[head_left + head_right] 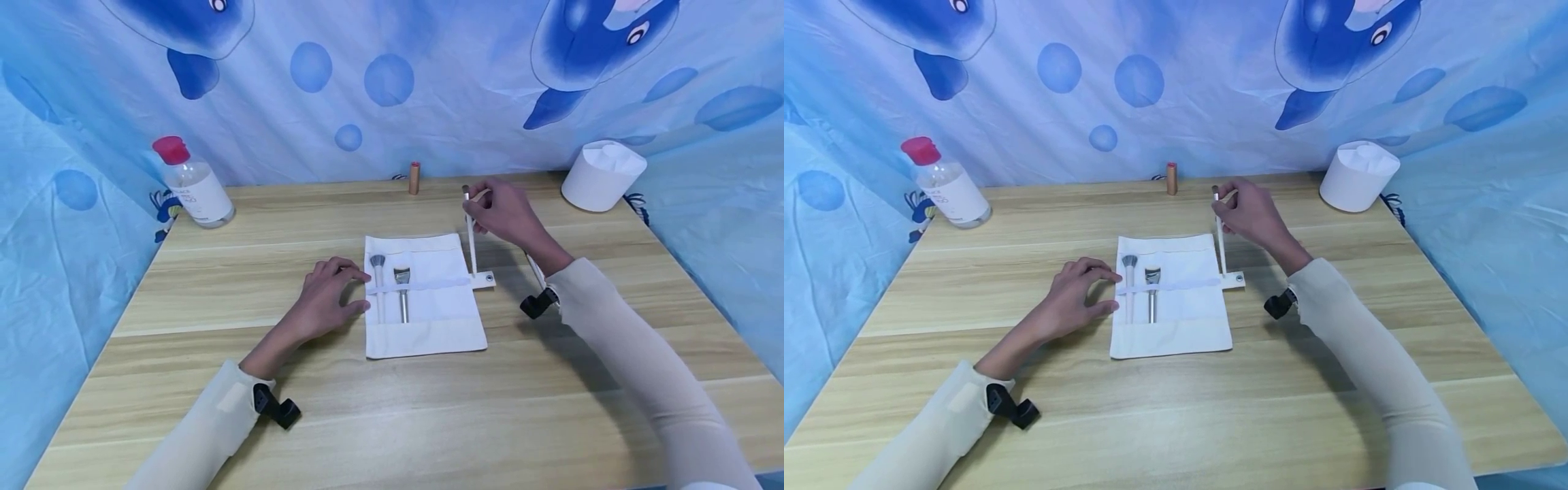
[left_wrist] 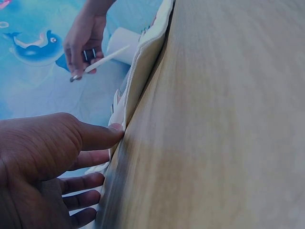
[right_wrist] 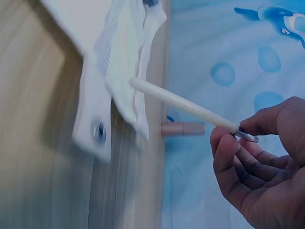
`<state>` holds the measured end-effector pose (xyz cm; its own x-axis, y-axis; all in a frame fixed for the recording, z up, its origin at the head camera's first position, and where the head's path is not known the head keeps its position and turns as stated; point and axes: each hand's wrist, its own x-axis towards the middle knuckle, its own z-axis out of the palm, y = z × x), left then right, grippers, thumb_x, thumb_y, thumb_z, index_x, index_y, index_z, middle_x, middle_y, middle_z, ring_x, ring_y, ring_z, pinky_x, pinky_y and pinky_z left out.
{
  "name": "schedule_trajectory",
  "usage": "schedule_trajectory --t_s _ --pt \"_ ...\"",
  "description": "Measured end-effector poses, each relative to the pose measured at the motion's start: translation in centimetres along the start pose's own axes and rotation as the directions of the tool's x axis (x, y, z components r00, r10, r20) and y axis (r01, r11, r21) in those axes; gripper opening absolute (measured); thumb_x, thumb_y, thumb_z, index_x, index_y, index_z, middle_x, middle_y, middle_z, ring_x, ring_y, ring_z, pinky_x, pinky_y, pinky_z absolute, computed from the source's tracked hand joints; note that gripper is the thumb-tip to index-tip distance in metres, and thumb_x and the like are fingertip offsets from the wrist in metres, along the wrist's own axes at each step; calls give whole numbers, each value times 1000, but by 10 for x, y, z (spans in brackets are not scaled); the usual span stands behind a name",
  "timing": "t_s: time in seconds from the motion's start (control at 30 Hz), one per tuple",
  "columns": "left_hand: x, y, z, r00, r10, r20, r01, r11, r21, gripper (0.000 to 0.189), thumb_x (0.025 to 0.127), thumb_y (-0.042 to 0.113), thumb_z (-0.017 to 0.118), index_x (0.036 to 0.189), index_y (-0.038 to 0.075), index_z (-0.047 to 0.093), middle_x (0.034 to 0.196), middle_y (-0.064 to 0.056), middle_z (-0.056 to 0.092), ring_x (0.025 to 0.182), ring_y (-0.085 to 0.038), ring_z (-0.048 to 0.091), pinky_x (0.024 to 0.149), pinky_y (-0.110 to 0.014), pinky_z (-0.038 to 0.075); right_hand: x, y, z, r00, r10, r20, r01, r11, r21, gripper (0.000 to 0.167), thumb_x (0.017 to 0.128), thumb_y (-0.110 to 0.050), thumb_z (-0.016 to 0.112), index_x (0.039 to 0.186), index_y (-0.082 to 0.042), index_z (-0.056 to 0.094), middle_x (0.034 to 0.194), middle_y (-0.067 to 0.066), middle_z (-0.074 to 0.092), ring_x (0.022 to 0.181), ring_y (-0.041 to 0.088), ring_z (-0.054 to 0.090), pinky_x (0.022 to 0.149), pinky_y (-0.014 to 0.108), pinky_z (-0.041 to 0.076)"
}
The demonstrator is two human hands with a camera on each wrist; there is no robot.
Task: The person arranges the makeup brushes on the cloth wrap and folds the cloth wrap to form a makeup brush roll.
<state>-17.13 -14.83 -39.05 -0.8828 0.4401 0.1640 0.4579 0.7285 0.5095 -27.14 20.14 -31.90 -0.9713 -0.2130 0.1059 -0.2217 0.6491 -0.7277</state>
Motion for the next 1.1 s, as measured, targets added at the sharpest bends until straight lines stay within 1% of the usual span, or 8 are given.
schedule_trajectory --t_s 0.23,0.4,0.5,0.63,0.73,0.83,0.93,1.1 --pt "1 1 0 1000 -4 1 4 1000 4 44 87 29 79 126 12 67 137 -11 49 125 -34 38 100 -57 28 4 -11 15 999 -50 -5 50 994 100 24 99 -26 62 117 -10 56 84 10 72 66 24 70 63 36 57" --pt "2 1 0 1000 -12 3 11 1000 12 44 87 29 79 126 12 68 138 -11 49 125 -34 38 100 -57 28 6 -15 24 998 -63 -1 63 984 167 32 100 -24 63 126 -9 53 86 12 72 69 34 70 63 36 58" --pt "1 0 0 1000 -10 2 10 1000 13 43 87 29 79 125 12 68 138 -11 50 125 -34 38 100 -57 28 7 -18 31 997 -80 2 78 977 199 35 100 -23 63 128 -7 51 86 14 72 72 39 70 66 42 58" --pt "1 0 1 1000 -13 2 13 1000 11 43 87 29 79 126 13 68 137 -10 50 125 -35 38 100 -57 28 7 -21 41 996 -87 12 81 970 230 34 100 -21 63 128 -8 50 86 13 73 73 40 70 70 51 57" --pt "0 0 1 1000 -17 4 17 1000 8 44 87 29 79 126 13 68 137 -10 49 125 -34 38 100 -57 27 8 -22 49 996 -89 29 79 962 262 33 100 -19 64 127 -8 49 86 13 73 73 42 70 71 53 56" --pt "0 1 0 1000 -17 3 17 1000 5 44 87 28 79 126 12 67 137 -11 49 125 -35 38 100 -57 27 8 -22 57 994 -96 53 78 961 266 32 100 -19 64 127 -9 49 87 12 73 73 40 71 72 53 57" --pt "0 1 0 1000 -13 2 13 1000 1 43 87 28 79 126 12 67 138 -12 49 126 -35 38 100 -58 27 8 -22 63 993 -88 84 67 970 233 32 100 -20 63 127 -11 49 87 10 73 72 35 72 73 50 57" --pt "0 1 0 1000 -13 0 13 1000 4 44 87 28 79 126 12 67 138 -12 49 125 -35 38 99 -57 28 6 -24 69 985 -43 167 9 980 201 30 100 -20 63 126 -11 50 92 10 72 71 30 72 75 43 57"
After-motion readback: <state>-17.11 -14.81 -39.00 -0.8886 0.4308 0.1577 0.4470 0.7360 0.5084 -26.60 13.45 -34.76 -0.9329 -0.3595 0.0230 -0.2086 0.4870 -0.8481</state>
